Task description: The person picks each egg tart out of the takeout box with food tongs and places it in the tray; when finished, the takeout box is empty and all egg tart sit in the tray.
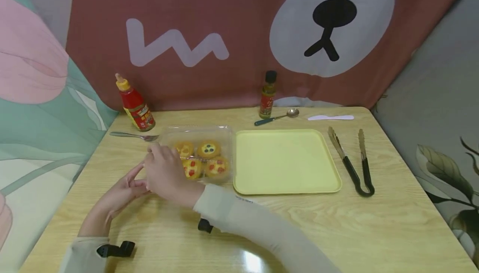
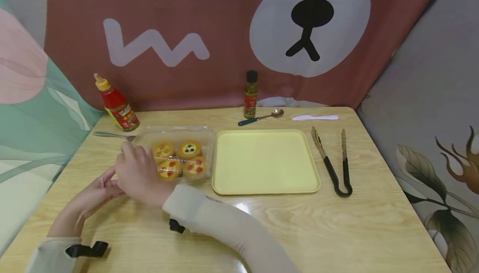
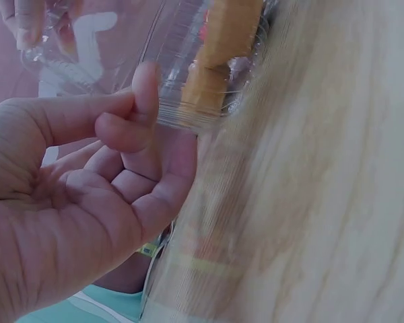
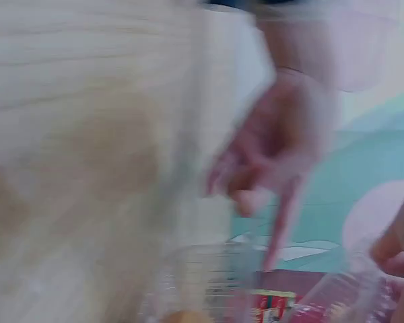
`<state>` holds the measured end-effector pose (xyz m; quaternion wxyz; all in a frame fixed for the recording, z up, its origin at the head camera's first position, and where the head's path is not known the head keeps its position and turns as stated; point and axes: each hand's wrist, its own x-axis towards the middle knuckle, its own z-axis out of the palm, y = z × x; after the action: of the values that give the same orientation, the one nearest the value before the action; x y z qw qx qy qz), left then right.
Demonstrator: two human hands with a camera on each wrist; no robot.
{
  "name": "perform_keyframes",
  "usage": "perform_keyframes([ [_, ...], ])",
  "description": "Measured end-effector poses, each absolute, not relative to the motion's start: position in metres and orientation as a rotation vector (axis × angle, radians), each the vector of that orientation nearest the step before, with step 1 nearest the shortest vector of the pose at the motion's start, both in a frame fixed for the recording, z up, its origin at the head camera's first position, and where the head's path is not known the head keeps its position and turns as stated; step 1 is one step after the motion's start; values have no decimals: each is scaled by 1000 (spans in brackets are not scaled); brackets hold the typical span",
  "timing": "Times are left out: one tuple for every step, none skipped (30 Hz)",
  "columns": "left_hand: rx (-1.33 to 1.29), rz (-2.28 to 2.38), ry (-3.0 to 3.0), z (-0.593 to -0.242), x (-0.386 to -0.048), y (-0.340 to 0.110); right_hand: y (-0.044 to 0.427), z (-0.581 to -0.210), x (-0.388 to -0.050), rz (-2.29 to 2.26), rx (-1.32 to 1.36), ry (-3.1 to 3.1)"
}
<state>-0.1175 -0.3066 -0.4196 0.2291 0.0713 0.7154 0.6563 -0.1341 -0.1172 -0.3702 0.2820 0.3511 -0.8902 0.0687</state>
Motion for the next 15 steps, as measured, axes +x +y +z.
perform_keyframes([
  [191, 1805, 1976, -420, -117, -307, -117, -365, -135, 212, 944, -2415],
  [193, 1795, 1988, -420, -117, -307, -116, -361, -136, 233, 956, -2440],
  [196, 1782, 1997, -419, -117, -307, -115, -359, -137, 232, 977, -2463],
  [197, 1774, 2005, -419, -118, -307, -114, -360, -137, 231, 1004, -2478],
  [198, 1762, 2014, -418, -118, -307, -114, -361, -136, 221, 1028, -2479],
  [201, 1758, 2013, -418, -119, -307, -114, -363, -136, 212, 1047, -2473],
  [209, 1755, 2009, -417, -119, -307, -114, -367, -135, 198, 1057, -2462],
  [216, 1753, 2007, -416, -119, -308, -114, -369, -135, 190, 1066, -2449],
  [226, 1756, 1997, -416, -120, -308, -114, -371, -135, 188, 1068, -2435],
  [239, 1758, 1989, -415, -120, -308, -113, -373, -135, 192, 1066, -2415],
  [249, 1757, 1985, -415, -121, -308, -113, -374, -135, 201, 1059, -2395],
  [256, 1755, 1985, -414, -122, -308, -112, -375, -136, 212, 1051, -2374],
  [261, 1747, 1992, -414, -123, -308, -112, -375, -137, 224, 1045, -2354],
  [260, 1736, 2008, -415, -124, -307, -111, -375, -139, 232, 1040, -2332],
  [254, 1726, 2025, -415, -126, -306, -110, -375, -140, 243, 1036, -2314],
])
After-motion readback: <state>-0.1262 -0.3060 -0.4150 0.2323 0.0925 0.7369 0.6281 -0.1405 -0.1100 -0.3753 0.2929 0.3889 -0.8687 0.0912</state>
